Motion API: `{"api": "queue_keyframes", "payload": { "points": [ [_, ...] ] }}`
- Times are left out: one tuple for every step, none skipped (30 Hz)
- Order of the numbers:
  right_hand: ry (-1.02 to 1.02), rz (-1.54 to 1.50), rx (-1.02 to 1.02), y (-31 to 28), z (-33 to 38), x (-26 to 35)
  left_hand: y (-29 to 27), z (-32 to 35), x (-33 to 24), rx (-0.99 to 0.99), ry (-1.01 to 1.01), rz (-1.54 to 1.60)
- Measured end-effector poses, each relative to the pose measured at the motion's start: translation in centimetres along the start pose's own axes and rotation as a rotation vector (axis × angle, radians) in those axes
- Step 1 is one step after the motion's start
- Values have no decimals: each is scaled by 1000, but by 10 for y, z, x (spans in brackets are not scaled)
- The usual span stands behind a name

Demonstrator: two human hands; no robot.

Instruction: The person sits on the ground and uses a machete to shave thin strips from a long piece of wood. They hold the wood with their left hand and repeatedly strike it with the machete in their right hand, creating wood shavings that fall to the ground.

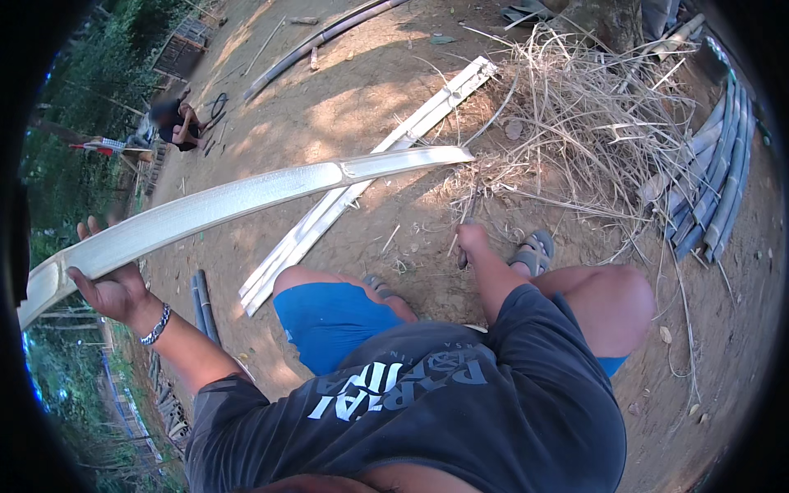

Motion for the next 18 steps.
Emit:
{"api": "queue_keyframes", "payload": {
  "points": [
    [20, 19, -37, -4, 7, 2, -12, -1, -21, -49, 25, -27],
    [13, 25, -41, -11, 13, 4, -21, 1, -39, -95, 46, -55],
    [5, 31, -44, -18, 18, 7, -37, 1, -49, -138, -11, -7],
    [0, 40, -48, -23, 22, 7, -57, 0, -56, -183, -69, 39],
    [-8, 42, -39, -28, 26, 4, -74, 2, -62, -224, -128, 86],
    [-17, 42, -31, -32, 29, 1, -91, 6, -65, -245, -107, 54],
    [-26, 44, -21, -32, 32, -2, -111, 12, -63, -267, -86, 20],
    [-30, 50, -23, -34, 32, -7, -118, 18, -62, -284, -72, -2],
    [-35, 56, -26, -35, 32, -11, -127, 25, -62, -351, -104, -4],
    [-34, 64, -21, -33, 33, -16, -142, 27, -62, -172, -132, 168],
    [-23, 91, -20, -27, 42, -15, -170, 28, -63, 7, -156, 331],
    [-13, 121, -23, -21, 56, -7, -188, 32, -67, 186, -180, 495],
    [-7, 149, -36, -19, 65, -1, -190, 39, -68, -130, -138, 358],
    [-44, 139, -37, -20, 57, -2, -180, 42, -69, -99, -127, 408],
    [-81, 128, -37, -20, 49, -3, -173, 44, -70, -67, -116, 460],
    [-118, 119, -30, -17, 48, 3, -167, 46, -73, -35, -100, 504],
    [-182, 161, -70, -17, 47, 10, -163, 47, -74, -23, -86, 529],
    [-245, 201, -112, -18, 47, 16, -158, 47, -74, -11, -73, 556]
  ]
}}
Point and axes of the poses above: each hand's wrist, its own z-axis away from the middle knuckle, its own y-axis out of the palm, x = y × z, the point moved 4 cm from there along -z, towards the middle knuckle, and after that the axes turned 3 degrees about y, right-handed, at the moved point
